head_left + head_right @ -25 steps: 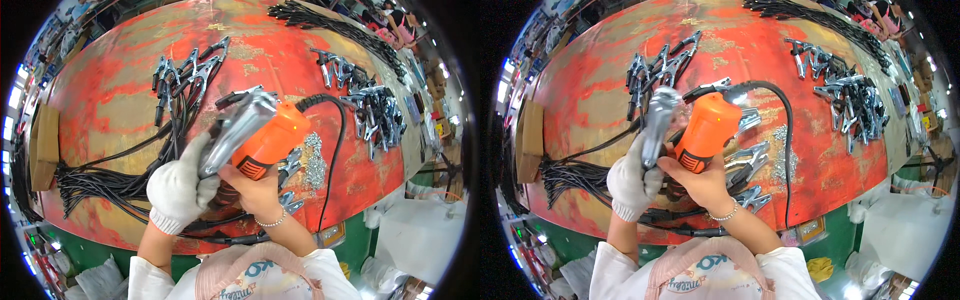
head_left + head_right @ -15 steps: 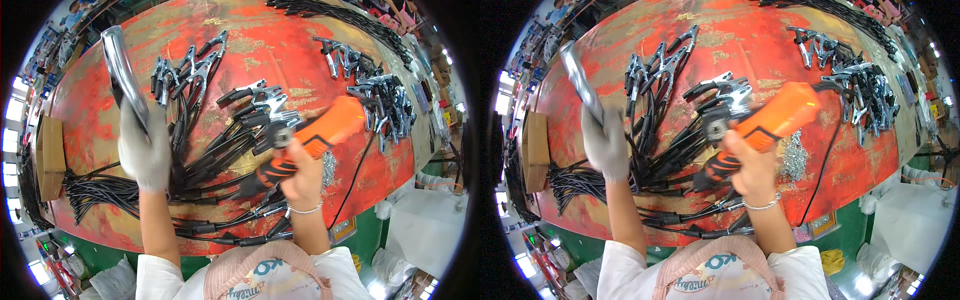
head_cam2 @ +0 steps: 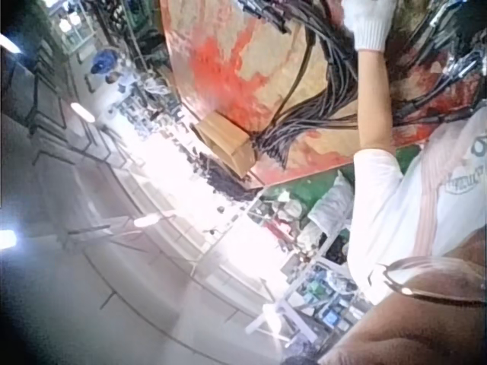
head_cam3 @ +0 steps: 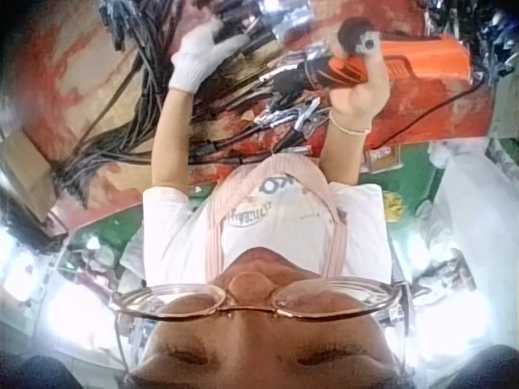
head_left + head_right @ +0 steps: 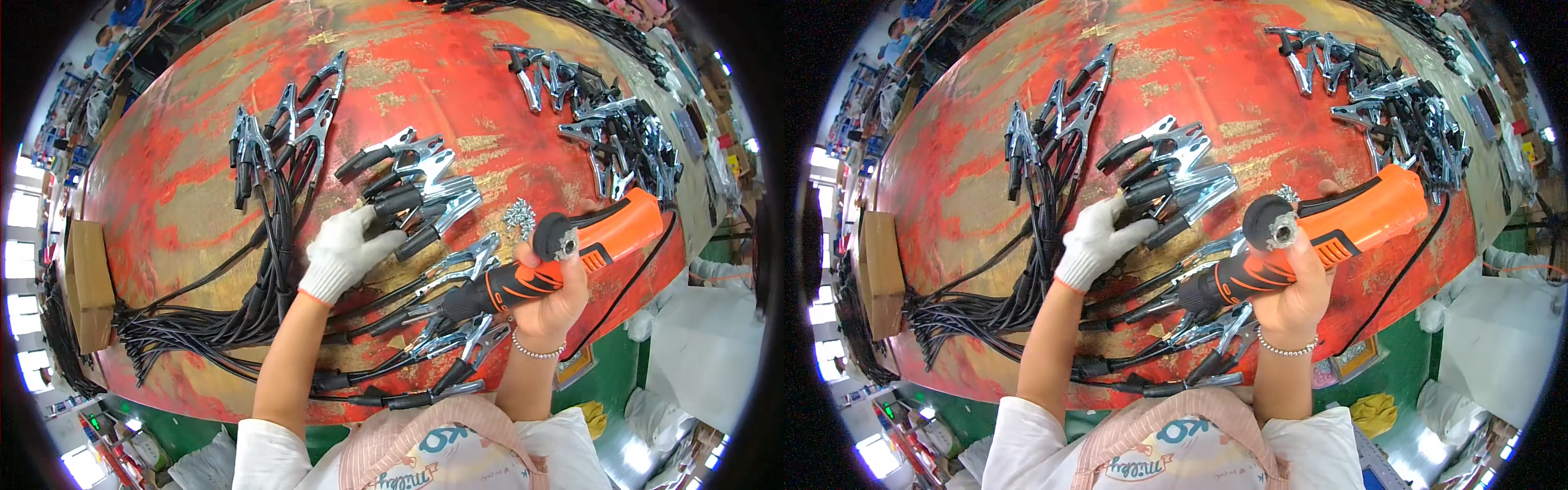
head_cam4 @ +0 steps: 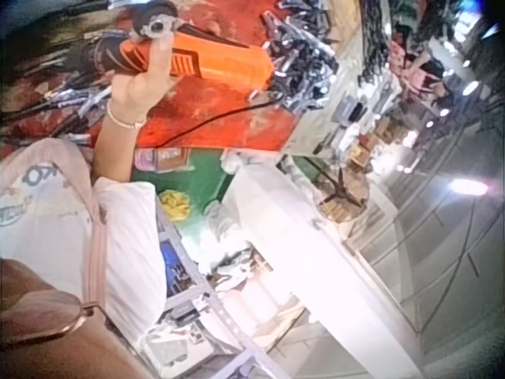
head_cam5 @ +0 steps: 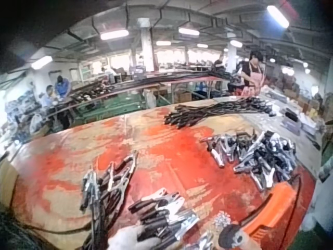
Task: Assemble metal alligator clips to electrical wires using an electric screwdriver.
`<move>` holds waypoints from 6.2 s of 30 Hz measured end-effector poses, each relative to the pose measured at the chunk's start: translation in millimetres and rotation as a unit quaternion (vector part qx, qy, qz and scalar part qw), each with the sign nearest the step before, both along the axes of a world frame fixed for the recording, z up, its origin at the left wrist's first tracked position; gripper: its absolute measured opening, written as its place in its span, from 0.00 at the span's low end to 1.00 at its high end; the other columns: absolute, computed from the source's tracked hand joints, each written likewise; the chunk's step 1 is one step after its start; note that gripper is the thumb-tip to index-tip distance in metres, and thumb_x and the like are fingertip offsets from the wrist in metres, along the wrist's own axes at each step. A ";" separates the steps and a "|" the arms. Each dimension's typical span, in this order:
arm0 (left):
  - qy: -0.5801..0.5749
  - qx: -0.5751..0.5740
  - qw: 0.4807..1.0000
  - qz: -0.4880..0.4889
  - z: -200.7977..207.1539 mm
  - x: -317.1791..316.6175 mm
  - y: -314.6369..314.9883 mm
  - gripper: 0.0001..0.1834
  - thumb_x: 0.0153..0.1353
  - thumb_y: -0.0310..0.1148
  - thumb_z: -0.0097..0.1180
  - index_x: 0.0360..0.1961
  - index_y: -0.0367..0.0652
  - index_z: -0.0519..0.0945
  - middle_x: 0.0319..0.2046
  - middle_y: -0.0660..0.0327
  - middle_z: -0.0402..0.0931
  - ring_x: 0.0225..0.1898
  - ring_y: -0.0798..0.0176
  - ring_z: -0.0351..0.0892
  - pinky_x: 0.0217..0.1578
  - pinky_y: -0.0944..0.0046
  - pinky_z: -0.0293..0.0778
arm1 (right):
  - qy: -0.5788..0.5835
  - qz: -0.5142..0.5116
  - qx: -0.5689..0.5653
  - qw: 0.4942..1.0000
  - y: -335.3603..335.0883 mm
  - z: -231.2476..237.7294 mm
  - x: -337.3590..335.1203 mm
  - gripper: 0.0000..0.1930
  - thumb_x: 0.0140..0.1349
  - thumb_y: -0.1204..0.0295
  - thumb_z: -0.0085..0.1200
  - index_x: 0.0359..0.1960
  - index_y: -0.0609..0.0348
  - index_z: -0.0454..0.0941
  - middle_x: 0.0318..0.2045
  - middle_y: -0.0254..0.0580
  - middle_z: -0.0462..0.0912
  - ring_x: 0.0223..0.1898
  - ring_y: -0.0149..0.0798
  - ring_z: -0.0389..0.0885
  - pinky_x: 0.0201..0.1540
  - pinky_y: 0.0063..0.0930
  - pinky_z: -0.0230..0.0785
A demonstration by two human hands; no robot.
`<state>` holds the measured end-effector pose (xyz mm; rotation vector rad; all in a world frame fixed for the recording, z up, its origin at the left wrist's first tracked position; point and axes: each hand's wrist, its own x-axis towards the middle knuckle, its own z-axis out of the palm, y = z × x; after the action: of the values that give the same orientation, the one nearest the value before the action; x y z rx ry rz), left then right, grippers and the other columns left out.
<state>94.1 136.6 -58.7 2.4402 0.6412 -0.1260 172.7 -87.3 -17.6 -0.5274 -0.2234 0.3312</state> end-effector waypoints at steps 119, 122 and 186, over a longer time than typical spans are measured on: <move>-0.240 0.273 0.896 0.255 33.3 -24.7 131.3 0.28 0.60 0.47 0.48 0.59 0.46 0.65 0.33 0.49 0.79 0.33 0.51 0.79 0.37 0.55 0.72 | 0.044 -0.091 -0.151 0.983 18.5 0.5 2.7 0.23 0.61 0.74 0.51 0.57 0.52 0.60 0.38 0.37 0.74 0.32 0.28 0.72 0.36 0.26 0.67; 0.002 0.416 0.886 0.205 10.6 -16.2 137.9 0.25 0.58 0.50 0.49 0.53 0.50 0.70 0.39 0.50 0.77 0.39 0.47 0.76 0.38 0.51 0.72 | -0.014 -0.149 -0.170 0.974 10.0 10.7 7.8 0.20 0.61 0.75 0.50 0.55 0.53 0.63 0.38 0.33 0.73 0.35 0.26 0.70 0.36 0.25 0.66; -0.317 0.247 0.911 -0.089 11.8 -51.1 -81.6 0.16 0.44 0.27 0.63 0.37 0.46 0.78 0.33 0.60 0.79 0.30 0.57 0.79 0.30 0.60 0.74 | -0.103 -0.073 -0.234 0.964 -7.5 19.8 -35.5 0.29 0.48 0.84 0.61 0.51 0.62 0.61 0.34 0.41 0.79 0.36 0.30 0.77 0.42 0.23 0.70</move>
<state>43.0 55.0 -46.9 2.7751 0.1577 0.8227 137.2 -94.8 2.2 -1.0426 -0.3072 0.1823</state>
